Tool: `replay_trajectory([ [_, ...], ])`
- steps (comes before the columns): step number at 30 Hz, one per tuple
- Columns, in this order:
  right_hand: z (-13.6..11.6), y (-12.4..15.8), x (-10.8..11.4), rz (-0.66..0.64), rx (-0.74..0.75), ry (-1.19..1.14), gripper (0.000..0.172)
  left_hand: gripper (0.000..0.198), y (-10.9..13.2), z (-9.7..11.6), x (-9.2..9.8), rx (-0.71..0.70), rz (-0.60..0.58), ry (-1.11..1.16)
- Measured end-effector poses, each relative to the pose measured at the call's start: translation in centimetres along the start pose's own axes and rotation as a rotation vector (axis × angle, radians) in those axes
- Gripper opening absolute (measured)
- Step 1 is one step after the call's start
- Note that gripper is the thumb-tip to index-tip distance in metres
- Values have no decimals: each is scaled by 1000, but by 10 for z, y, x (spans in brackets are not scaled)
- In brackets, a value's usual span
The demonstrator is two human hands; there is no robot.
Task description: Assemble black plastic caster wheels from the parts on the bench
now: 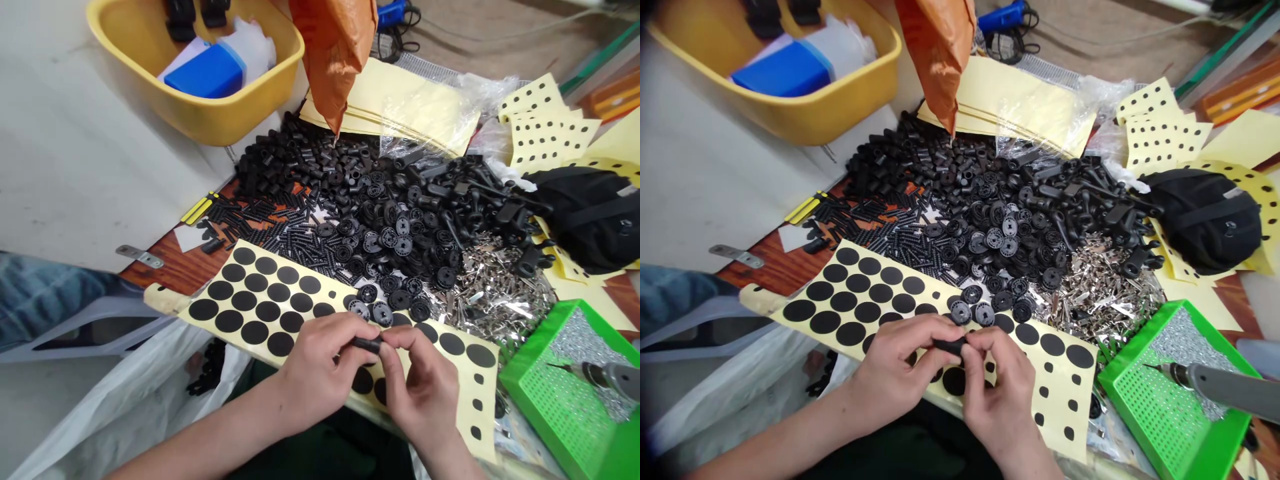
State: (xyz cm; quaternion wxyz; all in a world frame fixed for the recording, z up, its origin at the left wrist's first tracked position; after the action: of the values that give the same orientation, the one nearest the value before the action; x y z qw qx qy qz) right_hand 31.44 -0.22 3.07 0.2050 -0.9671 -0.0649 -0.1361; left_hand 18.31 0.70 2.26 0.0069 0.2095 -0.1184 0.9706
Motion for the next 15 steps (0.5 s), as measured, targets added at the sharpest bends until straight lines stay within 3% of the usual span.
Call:
replay_trajectory([
  [2,16,5,2,27,-191,-131,8,19,2,15,3,-175,40,-114],
  [4,29,13,2,49,-352,-258,14,19,4,25,3,-291,43,-179],
  [7,41,22,1,77,-518,-378,20,20,4,26,1,-289,13,-155],
  [9,46,25,0,96,-588,-418,20,18,0,11,-3,-102,-45,-13],
  [13,50,18,-5,87,-641,-471,24,17,6,-33,-26,466,-203,424],
  [15,52,11,-6,67,-645,-464,29,17,9,-41,-32,592,-227,558],
])
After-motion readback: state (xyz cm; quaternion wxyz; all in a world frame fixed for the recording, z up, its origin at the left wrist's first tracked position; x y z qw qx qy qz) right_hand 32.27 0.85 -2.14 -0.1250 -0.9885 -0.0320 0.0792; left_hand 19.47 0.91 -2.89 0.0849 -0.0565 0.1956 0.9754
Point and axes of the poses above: each hand's wrist, its own y-axis away from the middle knuckle, its own x-axis out of the back of the hand, z = x × y, the point moved 9 cm from there along -y, towards the middle knuckle, and after that the axes turned 13 degrees about -y, right-handed, at the moved point
